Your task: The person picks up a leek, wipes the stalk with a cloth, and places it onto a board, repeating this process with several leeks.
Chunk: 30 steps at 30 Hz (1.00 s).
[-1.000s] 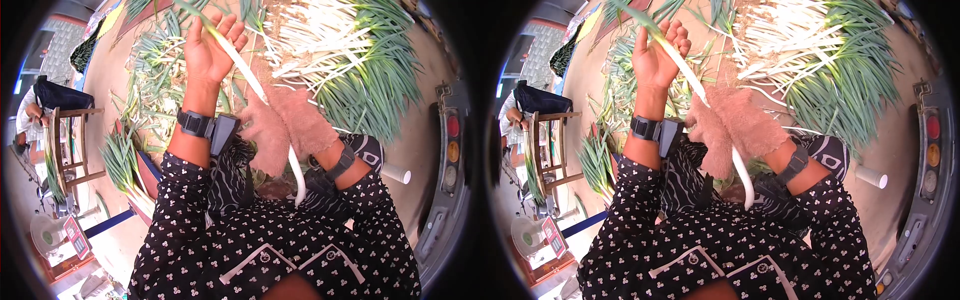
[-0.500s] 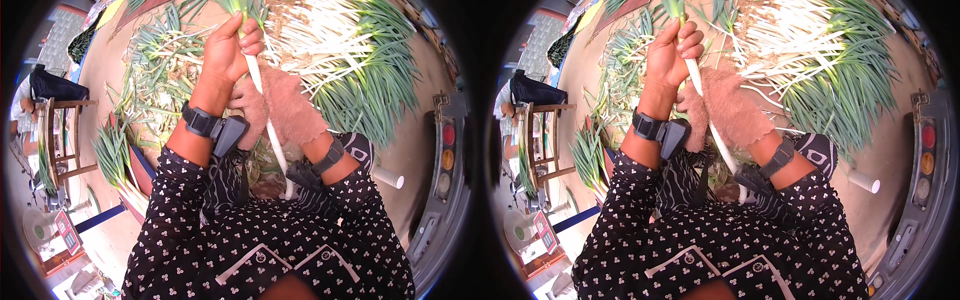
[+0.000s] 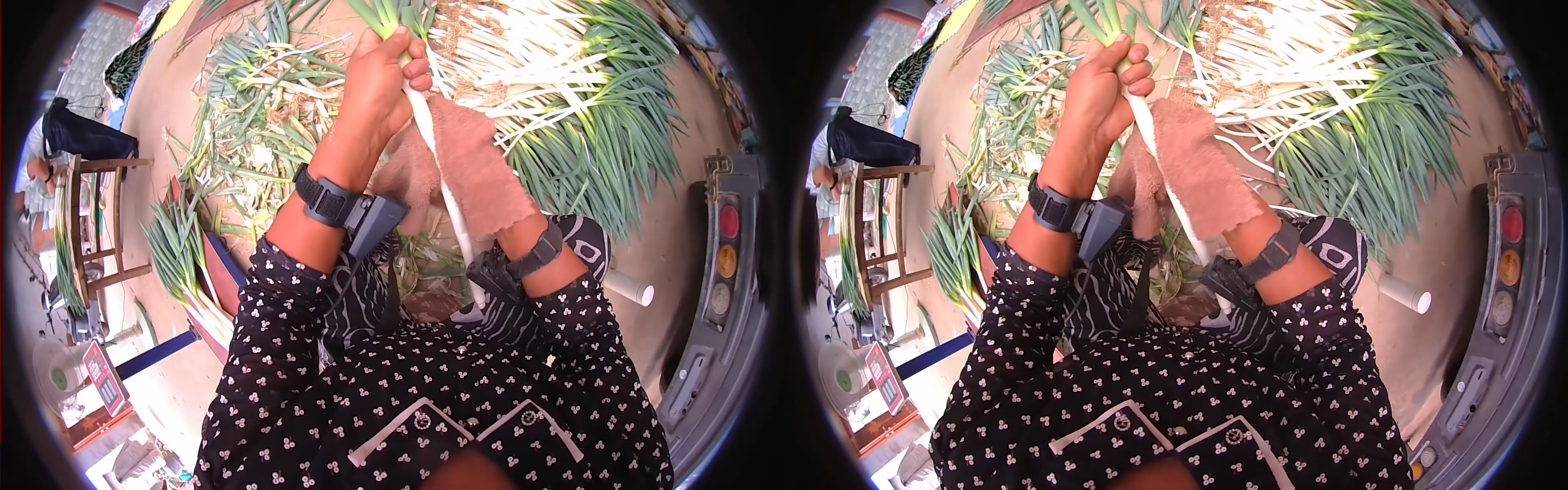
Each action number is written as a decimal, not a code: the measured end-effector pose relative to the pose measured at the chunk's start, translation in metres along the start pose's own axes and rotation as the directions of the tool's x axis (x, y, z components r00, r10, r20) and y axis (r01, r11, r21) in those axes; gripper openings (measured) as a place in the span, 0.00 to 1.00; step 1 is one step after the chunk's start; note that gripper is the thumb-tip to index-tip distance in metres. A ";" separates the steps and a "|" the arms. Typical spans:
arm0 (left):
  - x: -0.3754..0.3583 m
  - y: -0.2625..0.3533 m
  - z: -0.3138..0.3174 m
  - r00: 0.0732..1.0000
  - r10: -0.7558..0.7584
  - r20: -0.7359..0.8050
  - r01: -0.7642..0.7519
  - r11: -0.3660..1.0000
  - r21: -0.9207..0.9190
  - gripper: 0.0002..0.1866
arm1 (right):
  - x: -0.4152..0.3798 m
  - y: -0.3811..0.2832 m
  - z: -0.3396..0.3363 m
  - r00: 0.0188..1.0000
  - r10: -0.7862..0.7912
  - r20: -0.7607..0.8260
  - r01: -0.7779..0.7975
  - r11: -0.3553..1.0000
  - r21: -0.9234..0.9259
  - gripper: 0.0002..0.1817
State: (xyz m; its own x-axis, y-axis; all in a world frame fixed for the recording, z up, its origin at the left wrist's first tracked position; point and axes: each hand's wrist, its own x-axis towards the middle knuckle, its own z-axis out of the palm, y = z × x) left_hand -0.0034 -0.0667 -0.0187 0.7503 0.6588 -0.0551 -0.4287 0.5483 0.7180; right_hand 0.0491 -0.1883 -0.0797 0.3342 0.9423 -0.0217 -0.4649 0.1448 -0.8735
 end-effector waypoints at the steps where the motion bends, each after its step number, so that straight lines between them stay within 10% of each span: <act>1: 0.001 -0.001 0.001 1.000 -0.001 0.002 0.001 1.000 -0.001 0.04 | -0.003 -0.007 0.001 1.000 -0.004 0.013 0.005 0.997 -0.072 0.07; 9: 0.008 0.010 -0.018 0.994 -0.054 -0.091 0.047 0.996 -0.075 0.09 | 0.009 -0.049 -0.013 0.922 -0.386 0.034 0.305 0.670 -0.677 0.10; 13: 0.007 0.009 -0.020 0.994 -0.095 -0.047 0.089 0.989 -0.120 0.14 | 0.013 -0.051 -0.003 0.882 -0.095 0.461 0.470 0.243 -0.848 0.12; 19: 0.000 0.005 -0.004 0.997 -0.059 -0.051 0.070 0.969 0.236 0.17 | -0.010 -0.018 -0.009 0.983 -0.106 0.148 0.178 0.724 -0.667 0.09; 21: 0.001 0.003 -0.010 1.000 -0.029 -0.005 0.029 0.911 0.412 0.15 | -0.010 -0.027 -0.008 0.979 -0.112 0.173 0.202 0.693 -0.693 0.08; 25: -0.005 0.006 -0.007 0.998 0.048 -0.035 -0.016 0.791 0.611 0.09 | -0.005 -0.040 -0.021 0.922 -0.187 0.339 0.371 0.170 -0.913 0.10; 30: -0.009 0.006 0.006 0.985 0.168 0.036 -0.136 0.635 0.760 0.06 | -0.002 -0.048 -0.019 0.899 -0.247 0.360 0.369 -0.012 -0.929 0.10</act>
State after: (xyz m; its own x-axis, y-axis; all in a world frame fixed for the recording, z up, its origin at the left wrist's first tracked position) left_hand -0.0099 -0.0728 -0.0100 0.6850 0.7228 0.0915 0.0078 -0.1330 0.9911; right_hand 0.0861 -0.2028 -0.0470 0.1201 0.9205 0.3718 0.8908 0.0654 -0.4496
